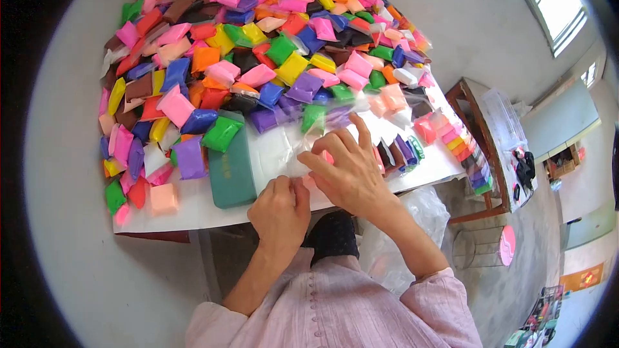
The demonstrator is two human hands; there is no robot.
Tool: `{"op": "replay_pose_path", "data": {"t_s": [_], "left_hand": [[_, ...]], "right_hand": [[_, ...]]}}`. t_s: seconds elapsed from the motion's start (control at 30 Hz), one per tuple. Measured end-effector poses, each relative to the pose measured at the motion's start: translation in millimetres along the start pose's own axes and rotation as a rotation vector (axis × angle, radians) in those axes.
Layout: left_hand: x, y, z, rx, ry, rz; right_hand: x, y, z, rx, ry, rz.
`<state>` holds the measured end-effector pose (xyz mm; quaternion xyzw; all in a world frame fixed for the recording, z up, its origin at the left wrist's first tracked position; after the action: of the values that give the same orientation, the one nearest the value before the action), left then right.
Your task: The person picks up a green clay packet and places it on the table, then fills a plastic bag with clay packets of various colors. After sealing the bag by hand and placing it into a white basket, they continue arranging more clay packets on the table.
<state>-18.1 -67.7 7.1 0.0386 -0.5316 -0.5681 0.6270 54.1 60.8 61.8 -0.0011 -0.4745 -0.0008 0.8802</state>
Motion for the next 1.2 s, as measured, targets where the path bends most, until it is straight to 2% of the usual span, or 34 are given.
{"op": "replay_pose_path", "data": {"t_s": [0.17, 0.33, 0.43, 0.53, 0.73, 0.87, 0.97, 1.07, 1.2], "left_hand": [[0.3, -1.3, 1.3, 0.002, -0.02, 0.003], [2.4, -1.8, 4.3, 0.123, -0.086, -0.313], [-5.0, -8.5, -0.6, 0.179, -0.111, -0.446], [-1.0, -6.0, -0.6, 0.227, -0.112, -0.523], [-2.0, -8.9, -0.8, 0.273, -0.145, -0.588], [-3.0, -8.9, -1.4, 0.282, -0.13, -0.633], [0.4, -14.9, 1.2, 0.273, -0.191, -0.682], [30.6, -3.3, 16.5, 0.141, -0.181, -0.498], [31.2, 5.2, 40.7, 0.089, -0.117, -0.289]], "right_hand": [[-2.6, -10.3, -0.1, 0.07, 0.07, -0.107], [-4.7, -25.6, 1.3, 0.046, 0.116, -0.254], [-16.7, -29.2, -3.6, 0.043, -0.05, -0.272], [-9.4, -20.8, 2.3, 0.093, 0.008, -0.069], [6.2, -16.0, 11.3, -0.069, 0.044, 0.088], [-12.6, -19.6, 2.6, -0.028, 0.025, -0.007], [-10.6, -20.5, 1.6, -0.042, 0.026, 0.042], [-8.6, -19.3, -0.4, -0.042, 0.042, 0.088], [-9.9, -20.5, -6.4, -0.046, 0.032, 0.091]]}}
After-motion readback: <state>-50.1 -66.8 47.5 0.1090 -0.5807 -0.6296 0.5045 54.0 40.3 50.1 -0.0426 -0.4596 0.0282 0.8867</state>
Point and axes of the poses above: each hand's wrist, its own z-axis towards the middle knuckle, its own x-axis out of the back of the hand, y = z × x, the point moved 1 cm from there along z, towards the middle knuckle, and after that the axes turned 2 degrees about -y, right-handed, at the moved point
